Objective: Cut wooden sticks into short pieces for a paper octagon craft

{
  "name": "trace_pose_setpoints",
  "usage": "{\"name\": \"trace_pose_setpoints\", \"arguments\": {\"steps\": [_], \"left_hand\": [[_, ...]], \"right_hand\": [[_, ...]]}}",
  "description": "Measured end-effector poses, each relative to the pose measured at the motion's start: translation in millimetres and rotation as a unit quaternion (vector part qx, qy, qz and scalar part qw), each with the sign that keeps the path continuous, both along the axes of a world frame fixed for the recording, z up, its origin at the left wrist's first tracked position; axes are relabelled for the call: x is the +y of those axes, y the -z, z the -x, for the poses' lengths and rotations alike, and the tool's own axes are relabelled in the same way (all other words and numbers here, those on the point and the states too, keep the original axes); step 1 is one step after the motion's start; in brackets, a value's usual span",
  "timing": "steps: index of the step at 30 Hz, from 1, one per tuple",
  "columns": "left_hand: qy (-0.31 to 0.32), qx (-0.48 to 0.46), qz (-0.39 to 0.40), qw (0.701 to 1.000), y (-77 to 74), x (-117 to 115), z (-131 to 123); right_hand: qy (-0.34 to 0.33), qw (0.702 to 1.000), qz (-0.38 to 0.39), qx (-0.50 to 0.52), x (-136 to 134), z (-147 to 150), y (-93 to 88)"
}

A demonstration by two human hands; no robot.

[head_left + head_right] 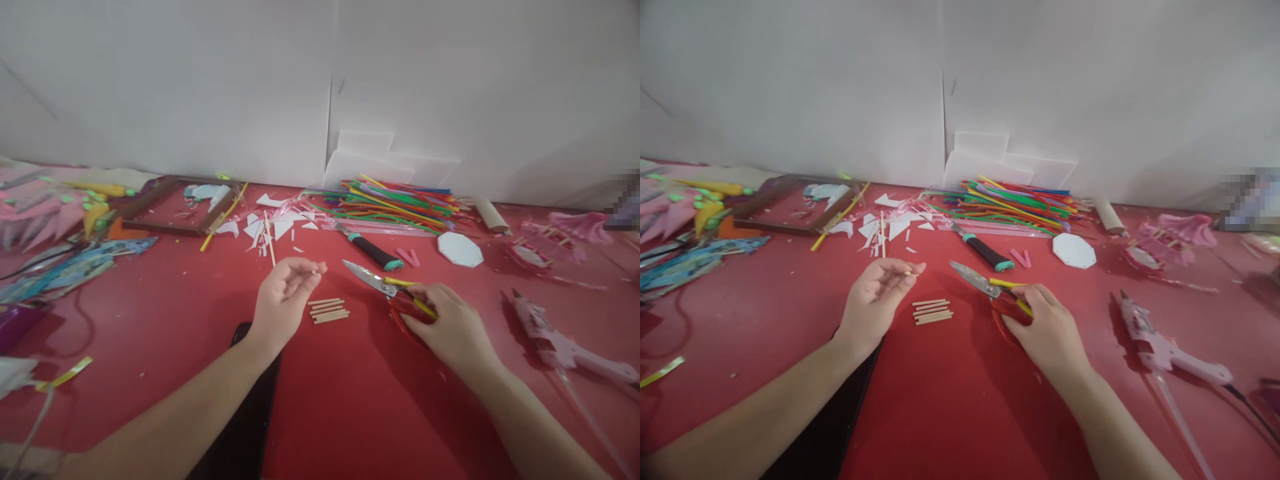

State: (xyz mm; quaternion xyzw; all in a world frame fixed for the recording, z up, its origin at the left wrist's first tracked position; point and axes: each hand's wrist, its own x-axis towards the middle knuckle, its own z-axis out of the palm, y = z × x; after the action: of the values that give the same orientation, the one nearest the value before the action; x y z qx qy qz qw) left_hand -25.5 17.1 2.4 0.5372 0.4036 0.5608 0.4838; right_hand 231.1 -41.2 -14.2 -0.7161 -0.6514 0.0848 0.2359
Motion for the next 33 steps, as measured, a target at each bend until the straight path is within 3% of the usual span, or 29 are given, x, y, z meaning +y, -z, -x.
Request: {"name": "trace_pose_setpoints", "arguments": {"steps": [5, 8, 12, 20, 25, 28, 31, 33], "left_hand": [[-0.017, 0.139, -0.051, 0.989, -0.3, -2, 1], [0.002, 0.288, -0.114, 0.951, 5.2, 4, 4], [0.045, 0.407, -0.118, 0.905, 12.7, 8, 5], [0.065, 0.481, -0.124, 0.866, 13.4, 9, 2], [0.044, 0.434, -0.117, 0.892, 13.6, 7, 1], [0.032, 0.399, -0.154, 0.903, 12.9, 6, 2], [0.044, 0.400, -0.179, 0.898, 8.8, 5, 2], [0.060, 0.406, -0.165, 0.897, 5.2, 4, 2]], "right_hand": [[0.006, 0.999, 0.046, -0.024, -1, 1, -3.0], [0.004, 0.997, 0.073, -0.031, 0, -1, -3.2], [-0.019, 0.996, 0.084, -0.030, 0, -3, -5.2], [-0.091, 0.992, 0.082, -0.002, -1, -5, -21.2], [-0.013, 0.998, -0.069, 0.009, -10, -10, -58.1], [0.057, 0.992, -0.107, -0.029, 10, -31, -81.7], [0.111, 0.988, -0.012, -0.110, 59, -71, -91.9], [0.123, 0.984, 0.019, -0.128, 98, -103, -88.7]]}}
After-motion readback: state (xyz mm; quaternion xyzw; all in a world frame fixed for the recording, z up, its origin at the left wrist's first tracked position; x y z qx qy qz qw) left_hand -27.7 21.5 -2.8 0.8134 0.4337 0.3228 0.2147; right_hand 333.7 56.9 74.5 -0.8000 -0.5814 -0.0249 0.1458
